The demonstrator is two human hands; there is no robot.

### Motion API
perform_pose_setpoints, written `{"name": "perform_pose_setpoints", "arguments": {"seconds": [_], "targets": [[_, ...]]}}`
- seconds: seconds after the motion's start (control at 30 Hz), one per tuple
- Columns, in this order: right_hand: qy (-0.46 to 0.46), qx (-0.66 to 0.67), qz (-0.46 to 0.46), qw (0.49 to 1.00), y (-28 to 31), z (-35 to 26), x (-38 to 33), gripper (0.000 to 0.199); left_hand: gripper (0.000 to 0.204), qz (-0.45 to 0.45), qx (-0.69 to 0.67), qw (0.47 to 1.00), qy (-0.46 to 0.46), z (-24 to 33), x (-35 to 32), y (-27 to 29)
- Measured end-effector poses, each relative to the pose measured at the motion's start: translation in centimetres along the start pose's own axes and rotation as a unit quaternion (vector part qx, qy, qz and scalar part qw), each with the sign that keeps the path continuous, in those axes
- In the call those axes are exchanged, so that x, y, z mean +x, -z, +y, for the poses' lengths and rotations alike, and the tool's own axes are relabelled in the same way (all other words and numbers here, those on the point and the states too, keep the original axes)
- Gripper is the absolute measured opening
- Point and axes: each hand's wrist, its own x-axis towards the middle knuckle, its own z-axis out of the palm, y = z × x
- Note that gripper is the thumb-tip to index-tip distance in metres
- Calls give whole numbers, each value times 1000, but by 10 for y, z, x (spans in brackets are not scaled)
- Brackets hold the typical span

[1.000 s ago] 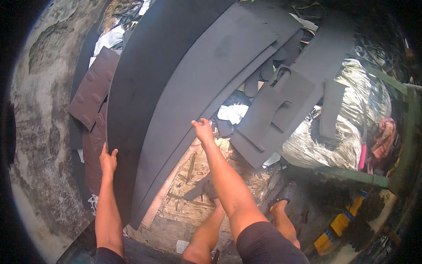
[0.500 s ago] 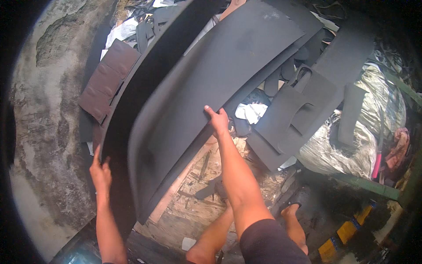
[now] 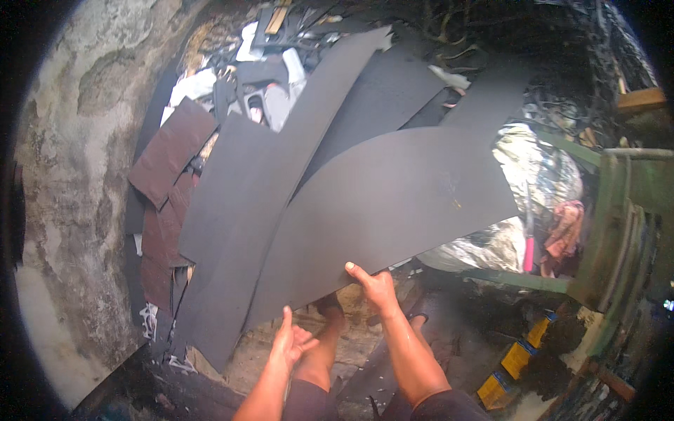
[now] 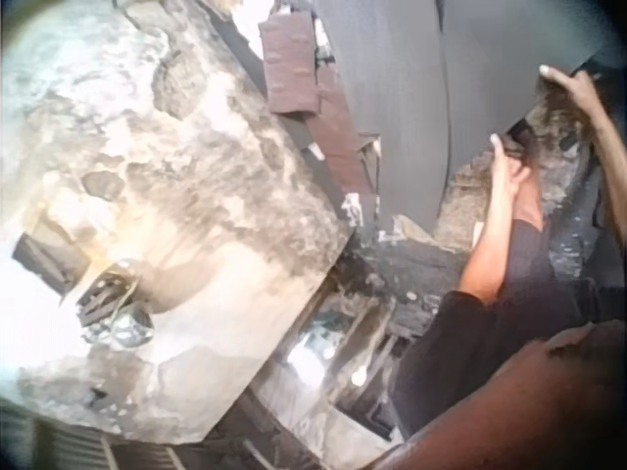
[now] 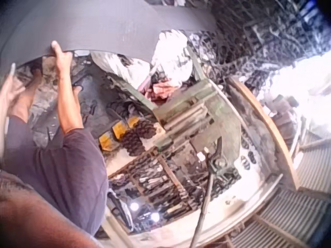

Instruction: The person repeatedly places rectangular rubber sheets under a manual press, aligns them, and pulls the lever to cut out a slipper-shaped piece. The cut pieces are removed and set aside while the remaining sheet is repositioned for the next cut.

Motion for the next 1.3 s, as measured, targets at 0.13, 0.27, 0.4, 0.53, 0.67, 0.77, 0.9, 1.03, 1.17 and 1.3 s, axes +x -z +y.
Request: {"name": "perform_pose_setpoints", "arguments": {"seconds": [0.13,0.27,0.4,0.53,0.67,0.77,0.9,1.03,1.17,1.3], "targets": [[39,-22,45,998,40,-74,-62,42,150,-140,-381,912,-53,-42,9,1],[163,-82,-4,983,66,-178,-143,34,80,-159,-326,932,-24,-63,-10,-31],[303,-149,-32,941,112,-289,-218,31,43,-116,-388,906,-127,-85,-22,-52],[387,-150,-28,909,173,-396,-311,31,47,-218,-462,819,-260,-91,-64,-43],[481,-161,131,852,233,-475,-428,36,46,-203,-477,805,-288,-88,-115,-35],[515,-251,247,781,304,-504,-508,32,48,-231,-489,793,-281,-93,-198,-47],[529,-599,330,502,496,-502,-668,34,48,-237,-514,764,-310,-77,-247,-89],[383,-754,440,302,609,-421,-797,39,41,-364,-415,752,-359,-53,-275,-86],[334,-734,545,230,628,-329,-855,45,27,-427,-158,792,-406,-34,-295,-101],[230,-660,643,314,628,-208,-899,51,14,-457,-56,797,-391,-76,-333,-133]]}}
